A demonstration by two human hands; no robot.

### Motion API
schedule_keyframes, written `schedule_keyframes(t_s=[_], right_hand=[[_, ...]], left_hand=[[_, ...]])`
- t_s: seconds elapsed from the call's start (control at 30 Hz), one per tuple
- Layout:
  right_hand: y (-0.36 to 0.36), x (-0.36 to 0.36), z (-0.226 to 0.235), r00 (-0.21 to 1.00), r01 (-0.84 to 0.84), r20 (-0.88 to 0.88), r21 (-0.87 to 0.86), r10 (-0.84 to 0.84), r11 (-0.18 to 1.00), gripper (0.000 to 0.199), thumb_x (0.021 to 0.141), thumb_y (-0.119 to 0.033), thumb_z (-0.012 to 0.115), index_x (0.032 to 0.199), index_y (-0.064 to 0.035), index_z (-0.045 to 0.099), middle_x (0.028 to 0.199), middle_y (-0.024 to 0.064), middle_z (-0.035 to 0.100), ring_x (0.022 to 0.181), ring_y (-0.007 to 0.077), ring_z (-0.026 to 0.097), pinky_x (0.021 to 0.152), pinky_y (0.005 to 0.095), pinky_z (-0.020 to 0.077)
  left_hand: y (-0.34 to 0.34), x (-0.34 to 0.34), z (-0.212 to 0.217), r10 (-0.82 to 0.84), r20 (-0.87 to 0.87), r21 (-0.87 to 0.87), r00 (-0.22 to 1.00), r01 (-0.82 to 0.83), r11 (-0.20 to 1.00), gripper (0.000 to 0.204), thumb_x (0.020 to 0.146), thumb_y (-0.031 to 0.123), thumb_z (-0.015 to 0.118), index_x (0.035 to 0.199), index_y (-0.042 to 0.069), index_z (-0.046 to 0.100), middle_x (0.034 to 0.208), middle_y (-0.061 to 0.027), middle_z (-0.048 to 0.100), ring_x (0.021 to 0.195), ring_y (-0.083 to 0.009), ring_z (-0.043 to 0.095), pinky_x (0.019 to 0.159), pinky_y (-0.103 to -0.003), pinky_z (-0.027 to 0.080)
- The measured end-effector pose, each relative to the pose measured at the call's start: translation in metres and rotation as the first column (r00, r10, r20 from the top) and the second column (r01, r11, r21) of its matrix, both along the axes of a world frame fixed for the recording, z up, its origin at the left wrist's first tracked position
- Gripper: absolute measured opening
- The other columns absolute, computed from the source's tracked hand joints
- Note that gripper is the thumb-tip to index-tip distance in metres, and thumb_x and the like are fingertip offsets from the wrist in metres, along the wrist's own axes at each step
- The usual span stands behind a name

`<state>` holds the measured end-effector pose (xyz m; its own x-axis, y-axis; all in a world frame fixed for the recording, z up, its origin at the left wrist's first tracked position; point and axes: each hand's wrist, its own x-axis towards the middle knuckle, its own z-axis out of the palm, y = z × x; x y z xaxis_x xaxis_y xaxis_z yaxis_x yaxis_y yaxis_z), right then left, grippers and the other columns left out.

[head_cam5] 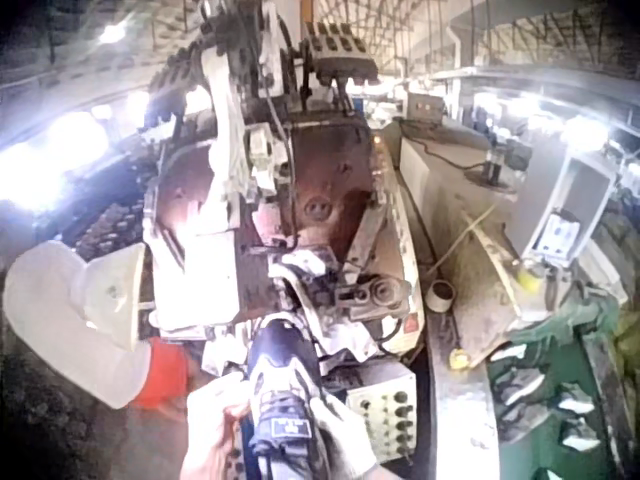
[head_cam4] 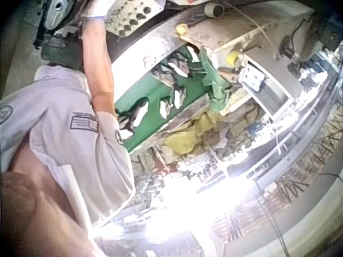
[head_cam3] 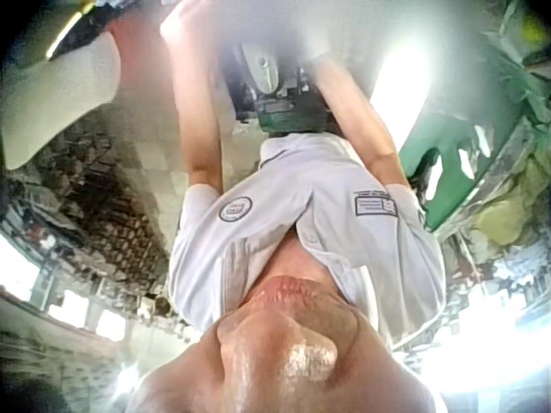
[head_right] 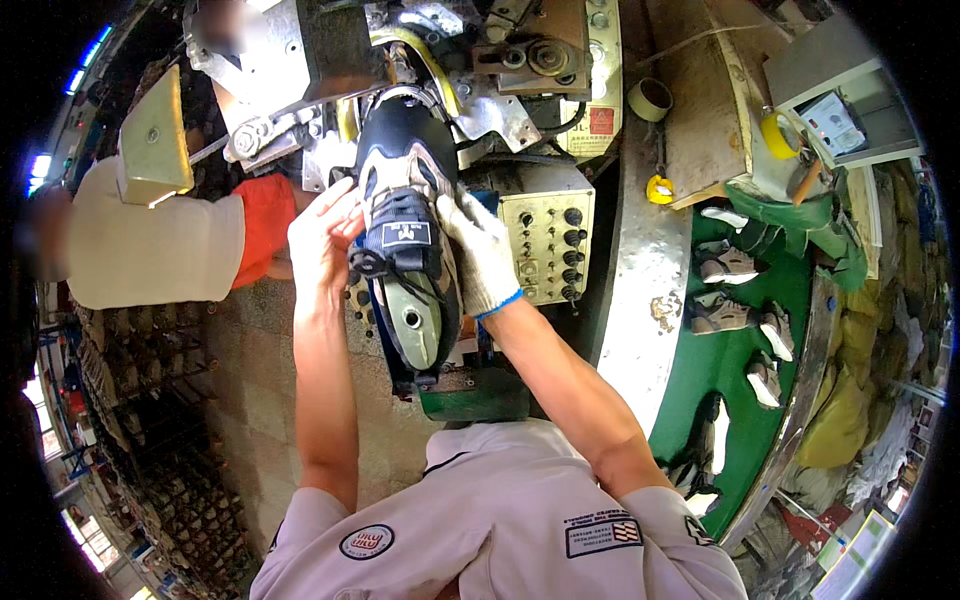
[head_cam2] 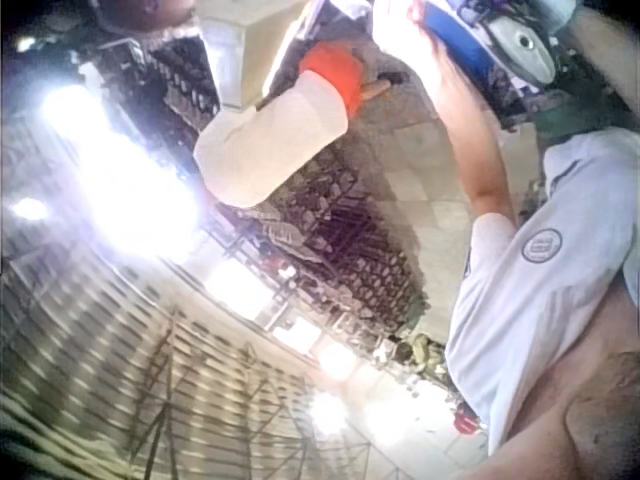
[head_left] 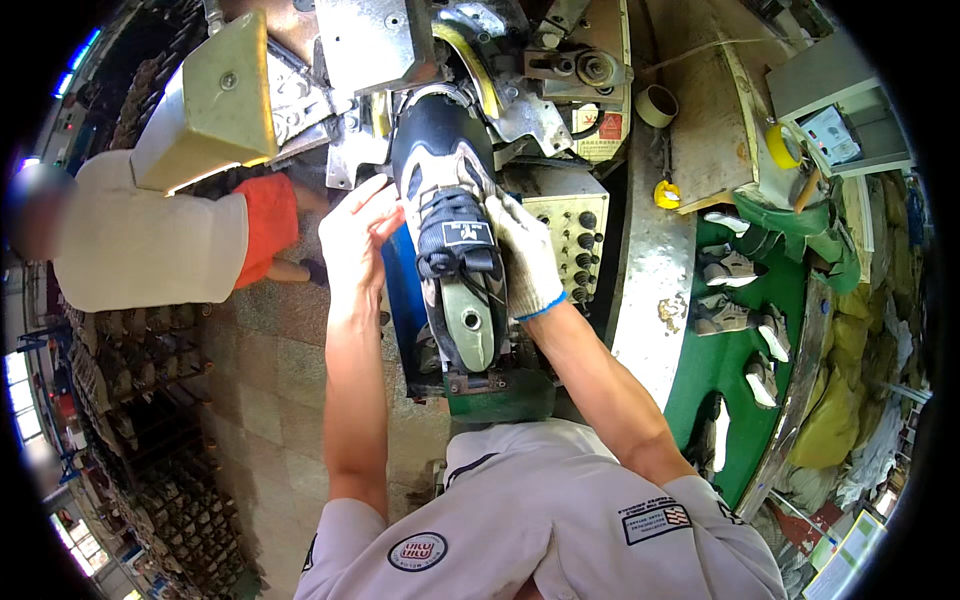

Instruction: The person picks up a shoe upper from a conveyor belt, mounts it onto an industrial lasting machine, activates the machine to press and shape the shoe, and then places the shoe back onto the conveyor belt.

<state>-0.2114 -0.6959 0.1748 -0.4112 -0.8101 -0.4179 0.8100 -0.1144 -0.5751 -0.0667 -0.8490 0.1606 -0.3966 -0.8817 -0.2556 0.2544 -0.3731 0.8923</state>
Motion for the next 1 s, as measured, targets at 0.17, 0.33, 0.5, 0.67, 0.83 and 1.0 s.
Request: schedule_keyframes(t_s=[0.17, 0.33, 0.5, 0.67, 0.83, 1.0], right_hand=[[-0.033, 0.002, -0.039, 0.992, 0.126, 0.004, -0.123, -0.126, 0.984, 0.040, 0.099, -0.021, 0.065, 0.133, -0.0002, 0.061, 0.119, 0.0064, 0.068, 0.102, 0.0145, 0.063, 0.091, 0.0288, 0.0502], [-0.045, 0.007, -0.056, 0.975, 0.168, -0.153, 0.031, -0.161, 0.985, 0.032, 0.099, -0.020, 0.065, 0.124, 0.0006, 0.067, 0.110, 0.0042, 0.070, 0.095, 0.0121, 0.064, 0.085, 0.0275, 0.0514], [-0.040, -0.010, -0.059, 0.975, 0.108, -0.202, 0.047, -0.097, 0.993, 0.028, 0.099, -0.019, 0.065, 0.117, 0.0012, 0.070, 0.104, 0.0040, 0.071, 0.090, 0.0111, 0.064, 0.082, 0.0266, 0.0514], [-0.045, -0.003, -0.053, 0.956, 0.176, -0.250, 0.066, -0.154, 0.982, 0.026, 0.099, -0.019, 0.064, 0.114, 0.0021, 0.071, 0.099, 0.0027, 0.070, 0.087, 0.0099, 0.063, 0.079, 0.0252, 0.0509], [-0.045, -0.001, -0.066, 0.953, 0.183, -0.258, 0.062, -0.162, 0.981, 0.029, 0.098, -0.020, 0.066, 0.115, 0.0035, 0.070, 0.101, 0.0045, 0.071, 0.088, 0.0105, 0.063, 0.080, 0.0256, 0.0510], [-0.046, 0.001, -0.088, 0.974, 0.134, -0.184, -0.012, -0.134, 0.991, 0.028, 0.100, -0.022, 0.064, 0.111, 0.0024, 0.072, 0.099, 0.0029, 0.071, 0.086, 0.0089, 0.062, 0.078, 0.0249, 0.0508]], left_hand=[[-0.011, -0.013, -0.009, 0.014, -0.069, -0.025, 0.998, -0.016, 1.000, 0.034, 0.091, 0.003, 0.063, 0.122, -0.011, 0.062, 0.111, -0.0216, 0.070, 0.097, -0.0270, 0.072, 0.090, -0.036, 0.059], [0.032, -0.018, -0.019, -0.125, 0.106, 0.306, 0.986, 0.087, 0.948, 0.046, 0.104, 0.045, 0.052, 0.113, 0.003, 0.070, 0.102, -0.0060, 0.071, 0.089, -0.0126, 0.066, 0.083, -0.028, 0.053], [0.052, -0.033, -0.044, -0.077, -0.229, 0.413, 0.970, 0.168, 0.895, 0.051, 0.106, 0.052, 0.043, 0.121, 0.007, 0.063, 0.107, -0.0054, 0.069, 0.094, -0.0166, 0.066, 0.086, -0.034, 0.055], [0.042, -0.030, -0.052, -0.141, -0.288, 0.381, 0.947, 0.248, 0.890, 0.052, 0.106, 0.051, 0.042, 0.114, 0.005, 0.064, 0.098, -0.0056, 0.070, 0.086, -0.0164, 0.067, 0.080, -0.033, 0.057], [0.039, -0.031, -0.058, -0.124, -0.299, 0.375, 0.946, 0.236, 0.896, 0.051, 0.107, 0.049, 0.041, 0.111, 0.004, 0.065, 0.094, -0.0060, 0.070, 0.081, -0.0157, 0.068, 0.077, -0.032, 0.057], [0.027, -0.026, -0.085, -0.161, -0.285, 0.306, 0.945, 0.249, 0.919, 0.053, 0.108, 0.046, 0.040, 0.109, 0.002, 0.068, 0.093, -0.0045, 0.071, 0.079, -0.0125, 0.068, 0.074, -0.028, 0.055]])
